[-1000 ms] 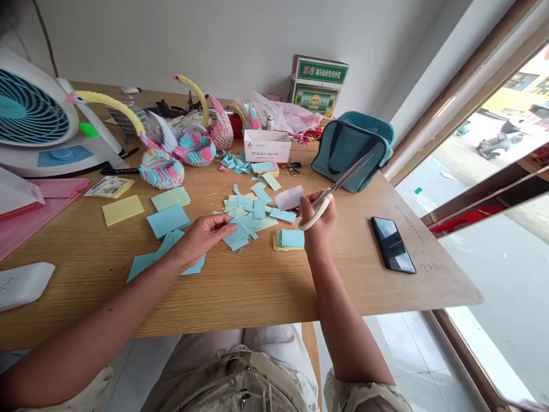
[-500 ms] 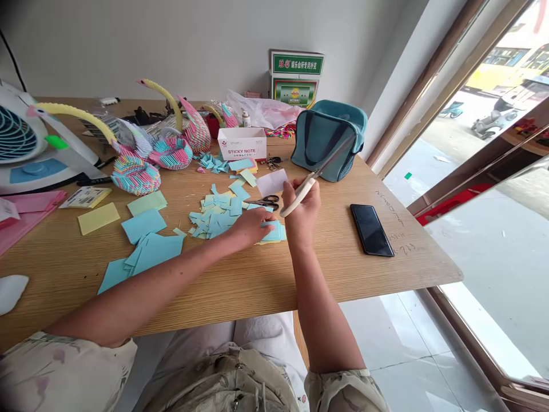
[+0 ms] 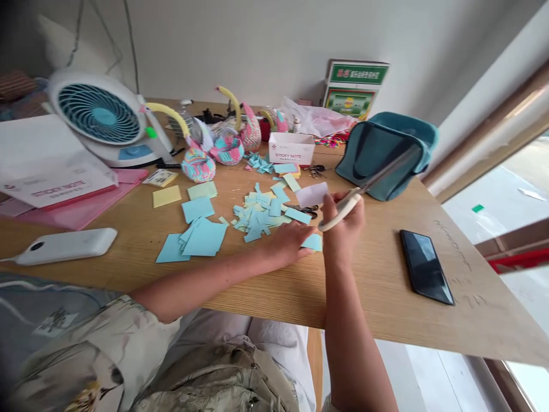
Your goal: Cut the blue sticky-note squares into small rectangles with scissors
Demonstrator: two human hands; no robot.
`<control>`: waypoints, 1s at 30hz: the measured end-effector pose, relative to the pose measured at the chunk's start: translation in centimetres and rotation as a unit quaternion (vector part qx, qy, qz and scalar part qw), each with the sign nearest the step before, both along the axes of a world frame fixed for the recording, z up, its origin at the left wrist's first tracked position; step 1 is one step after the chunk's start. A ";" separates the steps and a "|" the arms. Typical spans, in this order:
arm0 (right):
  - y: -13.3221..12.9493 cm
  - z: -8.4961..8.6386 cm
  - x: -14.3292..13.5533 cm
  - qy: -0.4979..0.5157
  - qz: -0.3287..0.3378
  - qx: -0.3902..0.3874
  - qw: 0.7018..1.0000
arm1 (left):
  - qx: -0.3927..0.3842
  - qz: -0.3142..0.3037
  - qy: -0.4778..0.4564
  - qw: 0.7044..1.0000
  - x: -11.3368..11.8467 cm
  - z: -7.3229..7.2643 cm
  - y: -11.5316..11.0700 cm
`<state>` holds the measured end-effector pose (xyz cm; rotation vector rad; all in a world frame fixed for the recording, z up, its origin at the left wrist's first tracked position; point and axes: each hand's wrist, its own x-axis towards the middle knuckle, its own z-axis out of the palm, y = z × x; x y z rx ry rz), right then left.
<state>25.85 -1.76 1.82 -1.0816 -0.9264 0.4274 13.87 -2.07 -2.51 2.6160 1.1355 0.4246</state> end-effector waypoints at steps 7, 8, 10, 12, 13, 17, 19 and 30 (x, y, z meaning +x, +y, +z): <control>-0.2 -0.2 -0.6 -0.006 0.005 0.004 1.000 | 0.018 0.012 -0.025 0.999 -5.8 2.1 -2.4; -0.2 -0.2 -0.7 -0.010 0.010 0.003 1.000 | 0.018 0.024 -0.026 0.999 -8.1 2.7 -2.9; -0.4 -0.2 -0.9 -0.025 0.019 -0.007 0.999 | 0.030 0.071 -0.029 0.997 -13.3 3.8 -3.7; -0.6 -0.2 -1.4 -0.044 0.030 -0.015 0.998 | 0.042 0.131 -0.001 0.990 -18.3 4.5 -4.0; -0.7 -0.2 -1.6 -0.051 0.036 -0.017 0.998 | 0.029 0.143 0.026 0.989 -20.4 4.6 -4.0; -0.9 -0.3 -2.4 -0.066 0.057 -0.029 0.996 | -0.029 0.153 0.117 0.981 -24.4 3.6 -3.4; -1.0 -0.5 -2.6 -0.072 0.066 -0.039 0.994 | -0.027 0.160 0.134 0.978 -24.5 3.1 -3.2; -1.8 -0.2 -3.6 -0.102 0.110 -0.069 0.986 | -0.091 0.227 0.159 0.957 -23.6 3.9 -2.0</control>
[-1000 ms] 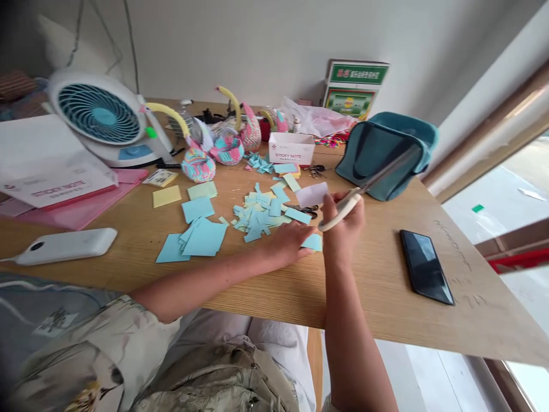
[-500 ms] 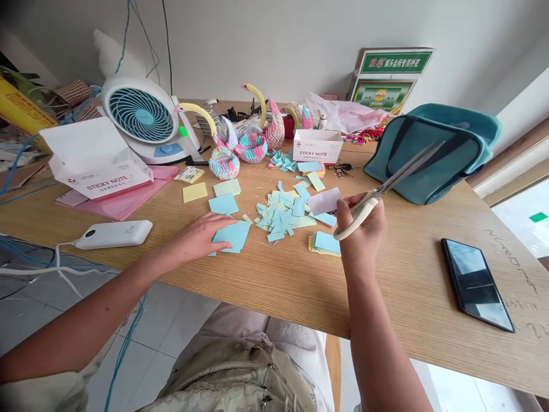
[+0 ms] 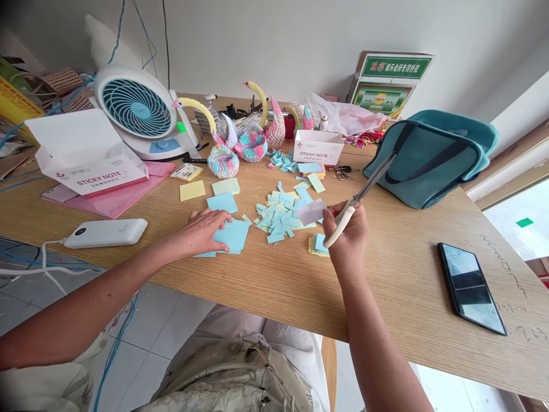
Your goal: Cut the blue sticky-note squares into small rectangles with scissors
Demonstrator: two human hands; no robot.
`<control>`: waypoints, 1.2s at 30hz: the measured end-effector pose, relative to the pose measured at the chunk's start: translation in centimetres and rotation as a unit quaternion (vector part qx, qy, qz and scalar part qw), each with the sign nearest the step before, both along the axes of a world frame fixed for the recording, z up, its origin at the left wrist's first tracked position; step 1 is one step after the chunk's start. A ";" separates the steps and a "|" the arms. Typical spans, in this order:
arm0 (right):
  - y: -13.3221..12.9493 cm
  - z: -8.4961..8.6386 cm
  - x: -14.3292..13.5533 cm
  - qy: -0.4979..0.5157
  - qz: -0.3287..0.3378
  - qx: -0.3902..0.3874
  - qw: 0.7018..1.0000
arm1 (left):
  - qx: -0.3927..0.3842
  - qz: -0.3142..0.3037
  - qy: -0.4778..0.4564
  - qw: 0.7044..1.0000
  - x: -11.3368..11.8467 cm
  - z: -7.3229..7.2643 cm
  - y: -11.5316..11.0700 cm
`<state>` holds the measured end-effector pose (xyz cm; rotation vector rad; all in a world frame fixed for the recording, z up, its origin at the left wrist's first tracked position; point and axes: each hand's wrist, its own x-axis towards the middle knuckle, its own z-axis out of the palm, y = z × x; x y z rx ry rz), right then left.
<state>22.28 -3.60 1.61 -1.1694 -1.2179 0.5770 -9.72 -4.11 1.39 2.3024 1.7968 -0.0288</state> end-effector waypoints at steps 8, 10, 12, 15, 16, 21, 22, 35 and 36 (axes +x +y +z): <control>0.0 -0.8 -0.3 -0.023 0.038 0.003 0.999 | -0.032 -0.005 0.008 0.999 0.1 0.6 0.5; 0.0 -0.9 -0.4 -0.031 0.044 0.002 0.999 | -0.040 -0.007 0.009 0.999 -0.1 0.5 0.7; -0.1 -0.8 -0.5 -0.047 0.044 0.003 0.998 | -0.041 -0.012 0.008 0.999 -0.2 0.5 0.9; -0.3 -0.7 -0.7 -0.069 0.040 -0.001 0.997 | -0.047 -0.015 -0.008 0.999 -0.4 0.4 1.1; -0.4 -0.6 -0.7 -0.073 0.040 -0.004 0.996 | -0.046 -0.012 -0.016 0.999 -0.5 0.3 1.1; -0.5 -0.6 -0.9 -0.073 0.049 -0.011 0.996 | -0.046 -0.008 -0.059 0.997 -0.9 0.1 0.9; -0.5 -0.7 -0.9 -0.072 0.051 -0.010 0.996 | -0.043 -0.009 -0.068 0.997 -1.0 0.0 0.9; -0.7 -2.1 -1.8 -0.232 0.209 -0.128 0.941 | -0.013 -0.015 -0.237 0.971 -1.7 1.7 0.8; -0.8 -2.2 -2.0 -0.245 0.210 -0.127 0.938 | -0.014 -0.011 -0.268 0.963 -1.6 2.0 0.6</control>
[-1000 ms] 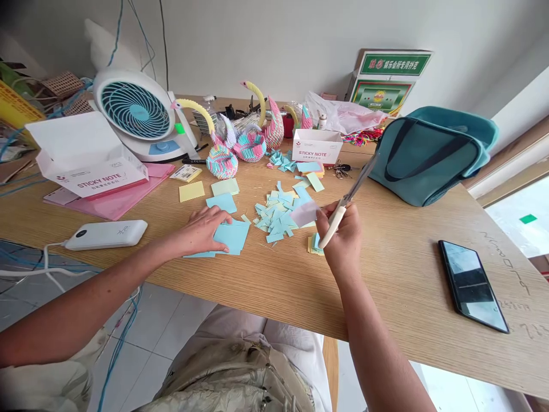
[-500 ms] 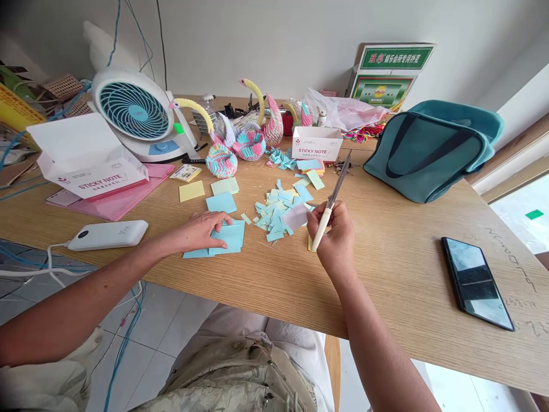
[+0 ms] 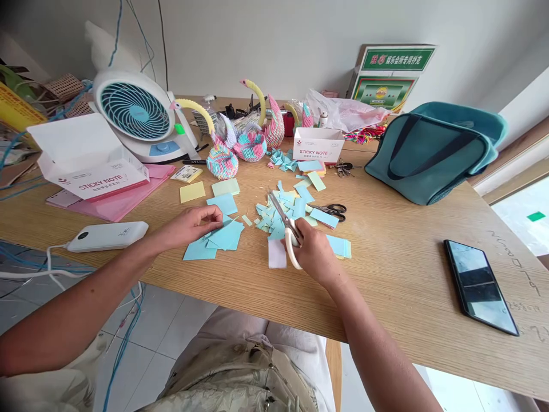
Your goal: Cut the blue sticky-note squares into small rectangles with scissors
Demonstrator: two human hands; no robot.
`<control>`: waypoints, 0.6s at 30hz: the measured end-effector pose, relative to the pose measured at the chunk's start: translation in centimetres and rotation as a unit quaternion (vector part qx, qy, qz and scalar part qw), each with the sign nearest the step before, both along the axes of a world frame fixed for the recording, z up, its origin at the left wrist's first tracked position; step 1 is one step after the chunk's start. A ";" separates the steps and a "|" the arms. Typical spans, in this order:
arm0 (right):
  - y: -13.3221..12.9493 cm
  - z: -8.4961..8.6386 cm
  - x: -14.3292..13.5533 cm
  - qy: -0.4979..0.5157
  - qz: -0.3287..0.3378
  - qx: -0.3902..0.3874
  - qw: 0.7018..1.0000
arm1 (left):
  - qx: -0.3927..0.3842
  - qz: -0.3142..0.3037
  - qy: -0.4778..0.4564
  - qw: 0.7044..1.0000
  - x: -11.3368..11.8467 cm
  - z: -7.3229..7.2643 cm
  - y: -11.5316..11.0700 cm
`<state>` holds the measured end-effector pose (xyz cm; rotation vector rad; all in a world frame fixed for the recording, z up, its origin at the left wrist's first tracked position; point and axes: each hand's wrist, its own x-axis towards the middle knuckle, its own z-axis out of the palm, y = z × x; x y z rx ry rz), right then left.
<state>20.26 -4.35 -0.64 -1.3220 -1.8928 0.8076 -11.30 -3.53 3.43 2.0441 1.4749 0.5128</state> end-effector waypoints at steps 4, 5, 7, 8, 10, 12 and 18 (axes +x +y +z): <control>-0.2 0.0 -0.7 0.017 -0.014 0.008 1.000 | 0.019 -0.003 -0.092 0.996 1.6 0.5 -0.4; -0.3 0.3 -0.9 0.041 -0.012 0.002 0.999 | 0.030 -0.009 -0.101 0.994 2.4 0.5 -0.4; -0.5 1.0 -1.1 0.108 0.000 -0.018 0.994 | 0.058 -0.024 -0.107 0.992 4.2 0.2 -0.4; -0.6 1.4 -1.3 0.145 0.003 -0.031 0.989 | 0.082 -0.030 -0.106 0.991 5.2 0.2 -0.3; -0.7 2.0 -1.4 0.192 0.008 -0.065 0.979 | 0.146 -0.042 -0.083 0.985 7.2 0.1 -0.3; -0.7 2.4 -1.4 0.207 0.002 -0.092 0.974 | 0.204 -0.062 -0.037 0.976 8.8 0.0 -0.3; -0.2 2.0 -1.0 0.259 -0.081 -0.112 0.956 | 0.296 -0.114 0.059 0.947 11.0 -1.1 0.1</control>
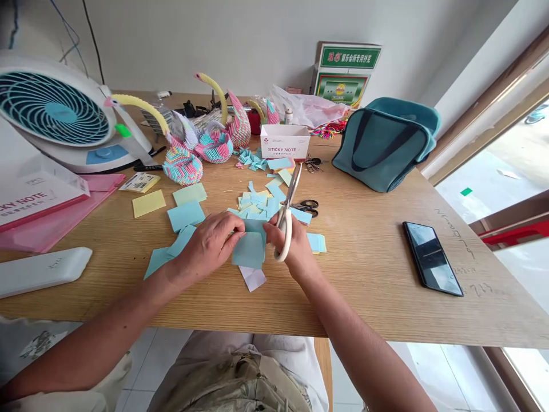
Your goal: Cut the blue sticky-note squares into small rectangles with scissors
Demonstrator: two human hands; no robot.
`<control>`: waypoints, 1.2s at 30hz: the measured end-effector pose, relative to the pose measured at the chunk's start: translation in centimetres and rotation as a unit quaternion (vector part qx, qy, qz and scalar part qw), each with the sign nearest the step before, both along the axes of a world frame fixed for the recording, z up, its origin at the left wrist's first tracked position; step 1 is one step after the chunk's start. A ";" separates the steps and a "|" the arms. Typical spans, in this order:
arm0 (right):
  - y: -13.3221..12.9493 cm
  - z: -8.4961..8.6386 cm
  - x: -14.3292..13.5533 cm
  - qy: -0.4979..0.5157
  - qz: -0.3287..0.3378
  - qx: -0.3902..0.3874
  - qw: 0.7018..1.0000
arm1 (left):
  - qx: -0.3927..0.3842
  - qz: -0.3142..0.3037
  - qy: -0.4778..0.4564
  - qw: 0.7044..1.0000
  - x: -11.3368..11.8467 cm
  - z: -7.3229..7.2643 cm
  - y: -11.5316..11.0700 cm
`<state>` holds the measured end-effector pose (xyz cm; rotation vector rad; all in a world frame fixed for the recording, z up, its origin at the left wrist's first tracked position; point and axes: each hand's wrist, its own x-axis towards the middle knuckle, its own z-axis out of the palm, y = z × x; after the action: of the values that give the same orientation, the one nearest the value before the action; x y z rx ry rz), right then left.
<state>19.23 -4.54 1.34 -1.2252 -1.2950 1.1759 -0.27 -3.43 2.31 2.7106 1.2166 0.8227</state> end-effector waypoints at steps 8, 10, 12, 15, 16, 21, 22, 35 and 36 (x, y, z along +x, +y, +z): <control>0.4 -0.1 -0.2 -0.030 -0.041 0.022 0.998 | -0.031 -0.013 -0.158 0.987 -0.4 -1.3 -0.4; 0.5 -0.2 0.1 -0.033 -0.035 0.020 0.999 | -0.064 -0.008 -0.211 0.975 -0.8 -1.0 -0.3; 0.6 -0.4 0.4 -0.034 -0.028 0.025 0.999 | -0.110 -0.001 -0.255 0.961 -1.2 -0.8 0.1; 0.9 -0.7 0.7 -0.033 -0.036 0.029 0.998 | -0.206 0.019 -0.349 0.914 -1.9 -1.1 0.9; 1.0 -0.8 0.7 -0.033 -0.045 0.027 0.998 | -0.239 0.025 -0.385 0.891 -2.2 -1.3 1.2; 1.4 -0.8 0.6 -0.007 -0.073 0.009 0.997 | -0.358 0.034 -0.492 0.793 -3.0 -1.9 2.1; 1.4 -0.8 0.6 0.002 -0.073 0.005 0.997 | -0.368 0.038 -0.501 0.782 -3.1 -1.9 2.2; 1.5 -1.1 0.9 0.017 -0.078 0.032 0.996 | -0.389 0.037 -0.496 0.776 -3.2 -2.0 2.5; 1.4 -1.0 0.8 0.004 -0.078 0.040 0.996 | -0.374 0.026 -0.486 0.790 -3.1 -2.0 2.3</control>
<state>20.06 -3.13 0.32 -1.2376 -1.2065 1.0064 -3.39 -1.08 0.31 1.2925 1.0002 1.1683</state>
